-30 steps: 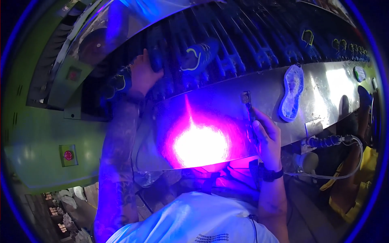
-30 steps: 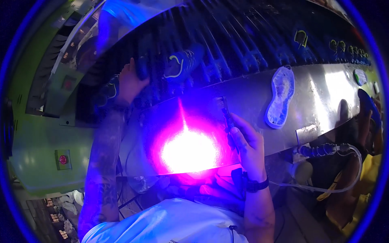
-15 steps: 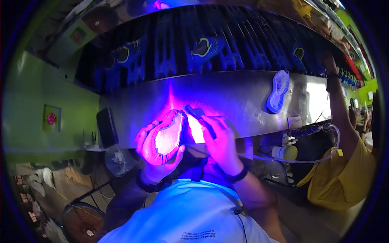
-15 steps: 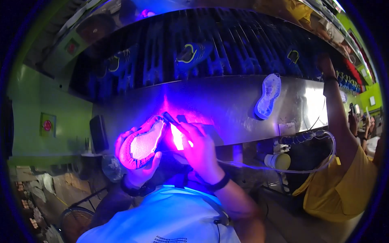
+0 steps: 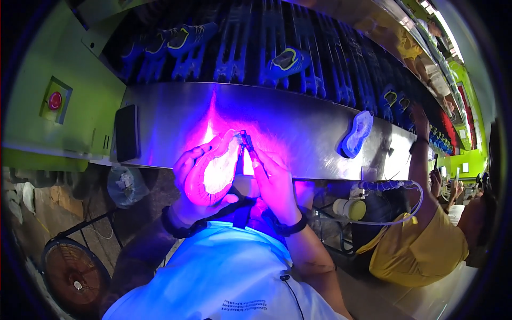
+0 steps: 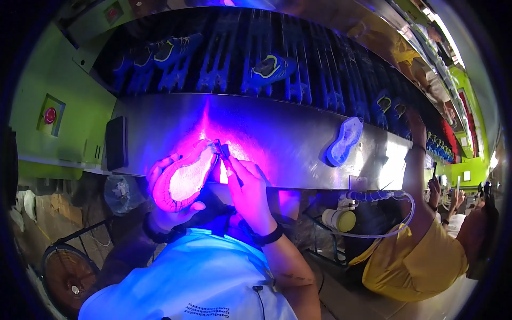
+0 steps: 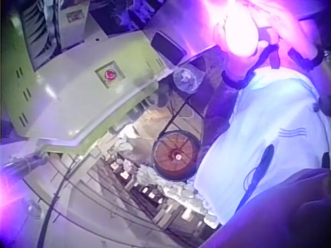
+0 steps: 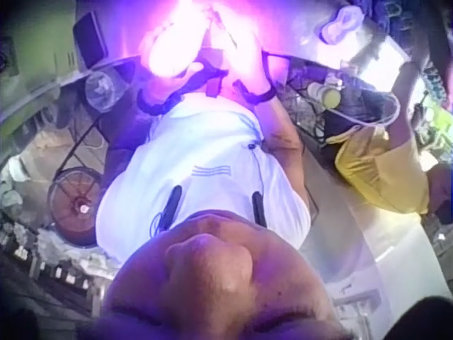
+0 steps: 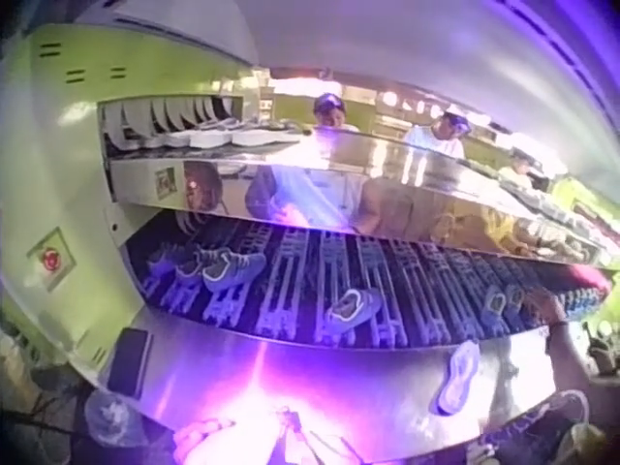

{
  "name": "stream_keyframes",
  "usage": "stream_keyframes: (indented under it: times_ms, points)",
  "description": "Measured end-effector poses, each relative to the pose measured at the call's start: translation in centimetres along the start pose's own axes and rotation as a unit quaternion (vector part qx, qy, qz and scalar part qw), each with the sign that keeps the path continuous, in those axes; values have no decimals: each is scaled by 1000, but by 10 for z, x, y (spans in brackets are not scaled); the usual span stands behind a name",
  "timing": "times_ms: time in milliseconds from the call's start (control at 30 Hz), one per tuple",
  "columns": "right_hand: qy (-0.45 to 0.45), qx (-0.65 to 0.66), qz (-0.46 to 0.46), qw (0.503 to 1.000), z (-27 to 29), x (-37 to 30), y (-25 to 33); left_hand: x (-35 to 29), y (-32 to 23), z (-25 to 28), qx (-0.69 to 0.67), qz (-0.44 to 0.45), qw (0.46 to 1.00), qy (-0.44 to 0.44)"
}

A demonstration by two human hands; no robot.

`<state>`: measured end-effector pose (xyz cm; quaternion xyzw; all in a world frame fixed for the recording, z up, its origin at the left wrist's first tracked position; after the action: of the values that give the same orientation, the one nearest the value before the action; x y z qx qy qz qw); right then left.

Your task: Applying a tool (possibly for gluing or cleaning) to the underside of a shoe component on an assembly line.

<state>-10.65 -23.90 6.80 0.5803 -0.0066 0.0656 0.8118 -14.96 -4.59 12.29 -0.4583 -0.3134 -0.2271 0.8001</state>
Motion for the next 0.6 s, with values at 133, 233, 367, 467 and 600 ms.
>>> stream_keyframes:
  times_ms: [133, 233, 367, 467, 600]
  points:
    - [112, 61, -48, 991, 0, -24, 5, -8, 1, 7, 35, -20, 999, 3]
    - [131, 16, -58, 989, 23, -39, 6, -22, -13, 1, -38, -102, 991, 79]
    - [55, -21, -87, 994, 33, -24, 6, -60, -26, -17, 57, -168, 961, 213]
    - [2, -146, 1, 989, 28, -5, 11, -63, -33, -12, 46, -200, 967, 150]
    - [-18, -126, -29, 991, 24, 0, 2, -69, -34, -15, 59, -198, 970, 132]
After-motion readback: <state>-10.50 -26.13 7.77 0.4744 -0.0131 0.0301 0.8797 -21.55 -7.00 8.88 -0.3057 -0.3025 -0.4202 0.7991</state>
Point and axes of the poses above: each hand's wrist, its own x-axis towards the middle knuckle, its own z-axis out of the back of the hand, y = z × x, the point moved 8 cm from there along x, towards the middle knuckle
